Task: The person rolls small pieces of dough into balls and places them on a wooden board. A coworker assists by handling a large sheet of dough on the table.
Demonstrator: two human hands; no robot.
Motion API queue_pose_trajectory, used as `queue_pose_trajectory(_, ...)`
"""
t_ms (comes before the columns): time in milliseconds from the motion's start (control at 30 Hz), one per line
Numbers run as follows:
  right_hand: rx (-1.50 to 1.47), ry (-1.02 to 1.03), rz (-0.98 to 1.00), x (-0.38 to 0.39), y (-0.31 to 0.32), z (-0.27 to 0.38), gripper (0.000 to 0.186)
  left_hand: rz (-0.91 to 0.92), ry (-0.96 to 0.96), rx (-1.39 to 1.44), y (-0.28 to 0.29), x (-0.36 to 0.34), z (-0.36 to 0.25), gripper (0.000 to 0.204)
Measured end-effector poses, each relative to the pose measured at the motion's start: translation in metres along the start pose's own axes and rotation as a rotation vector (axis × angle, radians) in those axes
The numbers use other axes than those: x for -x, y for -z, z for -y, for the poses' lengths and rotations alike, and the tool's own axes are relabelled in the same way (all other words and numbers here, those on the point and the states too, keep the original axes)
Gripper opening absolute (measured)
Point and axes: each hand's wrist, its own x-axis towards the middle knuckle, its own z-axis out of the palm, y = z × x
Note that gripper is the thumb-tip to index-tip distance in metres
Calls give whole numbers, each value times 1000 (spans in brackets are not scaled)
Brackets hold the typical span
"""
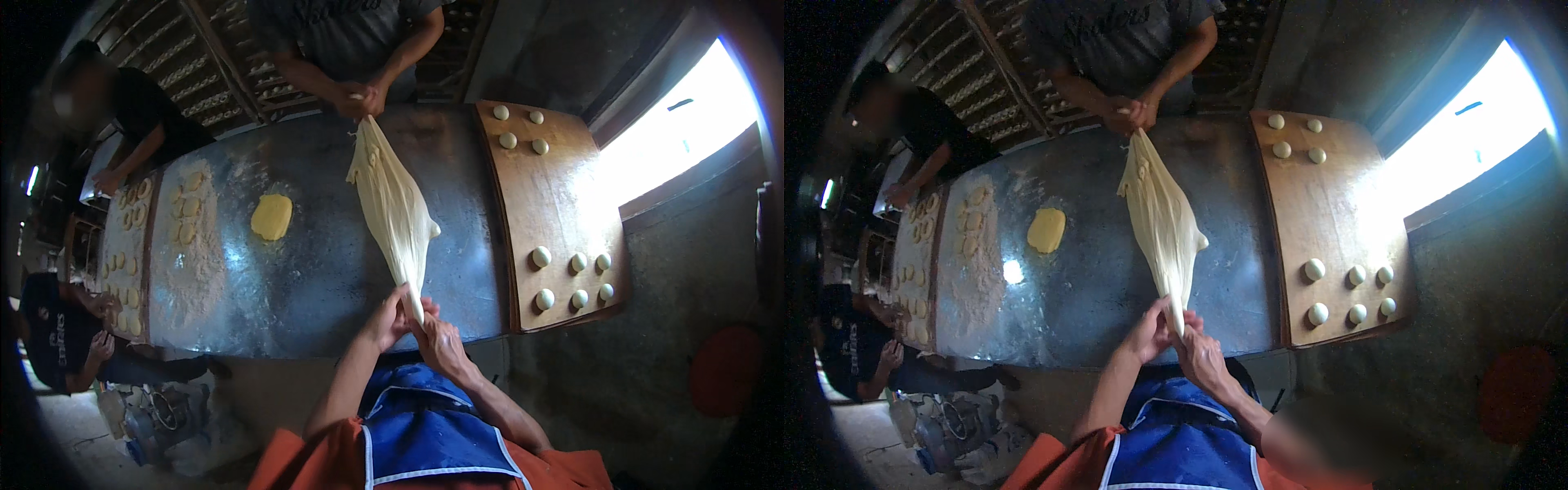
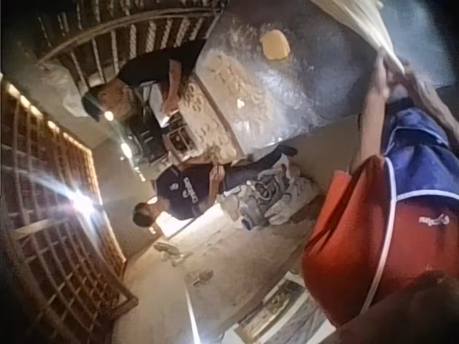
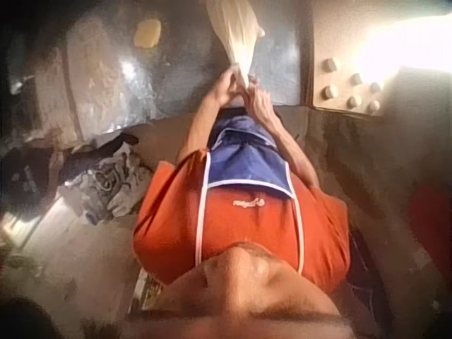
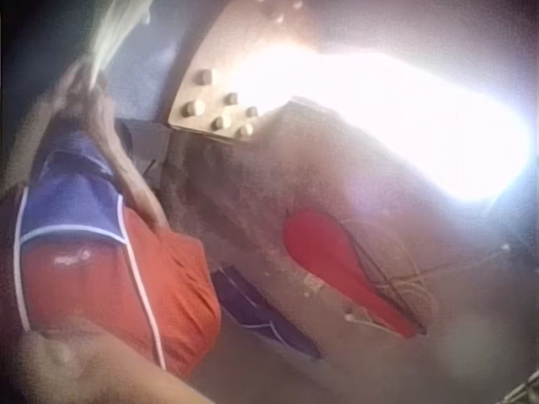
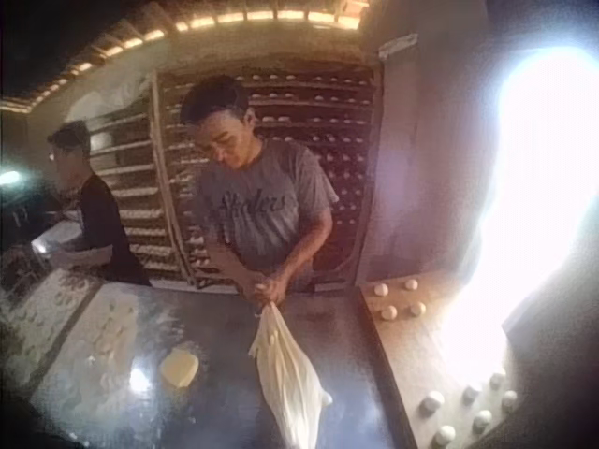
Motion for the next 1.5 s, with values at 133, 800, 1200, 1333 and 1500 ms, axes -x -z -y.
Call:
queue_pose_trajectory(133, 63, 116, 206, 30, 31, 21, 19, 342, 213, 505, 28, -54, 9, 26)
queue_pose_trajectory(800, -871, 196, 578, -121, -55, 13, 46, 121, -696, -1590, -22, 82, 17, 30)
queue_pose_trajectory(1200, 810, 182, -210, -11, 60, -90, 64, -760, -999, -1897, 152, 47, -21, 47)
queue_pose_trajectory(1333, 569, 163, -359, -89, 2, -81, 45, -978, -1156, -1354, 112, -35, -29, 43)
queue_pose_trajectory(1500, 521, 438, 113, -17, 18, -113, 39, -543, -1208, -1511, 135, 15, 7, 36)
